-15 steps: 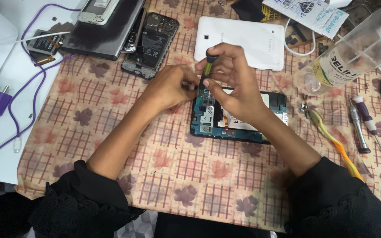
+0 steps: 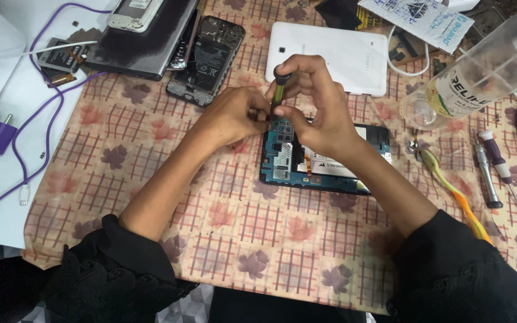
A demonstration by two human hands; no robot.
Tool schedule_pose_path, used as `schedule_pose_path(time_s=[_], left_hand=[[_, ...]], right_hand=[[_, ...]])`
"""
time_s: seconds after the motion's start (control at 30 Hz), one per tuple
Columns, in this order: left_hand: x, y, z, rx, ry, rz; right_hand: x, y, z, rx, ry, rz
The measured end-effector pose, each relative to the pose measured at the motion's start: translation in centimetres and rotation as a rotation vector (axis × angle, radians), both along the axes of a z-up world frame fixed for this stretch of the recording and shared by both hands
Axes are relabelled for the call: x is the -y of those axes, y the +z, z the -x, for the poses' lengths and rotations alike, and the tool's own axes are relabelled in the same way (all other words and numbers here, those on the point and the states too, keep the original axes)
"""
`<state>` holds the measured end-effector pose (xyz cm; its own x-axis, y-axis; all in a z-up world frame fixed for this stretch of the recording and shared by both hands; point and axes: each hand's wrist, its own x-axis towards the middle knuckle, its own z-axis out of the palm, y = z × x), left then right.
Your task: The person uses a screwdriver to remove screws from the internal frame of a disassembled mobile phone. They work on the exposed motherboard and battery area, unscrewing multiple fasteners and setting them aside on the table.
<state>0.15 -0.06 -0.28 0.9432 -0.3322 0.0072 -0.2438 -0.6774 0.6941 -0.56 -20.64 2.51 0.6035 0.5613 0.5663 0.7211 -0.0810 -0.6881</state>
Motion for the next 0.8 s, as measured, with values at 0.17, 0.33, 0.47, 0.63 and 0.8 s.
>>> schedule_pose_path(time_s=[0.17,0.33,0.47,0.63,0.8], left_hand=[[0.2,0.1,0.0,-0.048,0.018,0.022],[0.1,0.5,0.1,-0.075,0.032,-0.016],[-0.1,0.3,0.2,0.022,-0.013,0.037],[-0.4,0.0,0.1,-0.091,0.043,0.073],[-0.3,-0.1,0.0,0.061,-0.040,0.151]], right_hand=[[0.1,0.4,0.4,-0.079,0.079,-0.059],[-0.5,0.6,0.6,0.185,-0.152,0.027],[-0.8,0.7,0.0,0.113,-0.124,0.025],[-0.8,1.0,-0.7,0.068,0.061,0.087],[-1.8,1.2,-0.4,-0.154,0.021,0.054]])
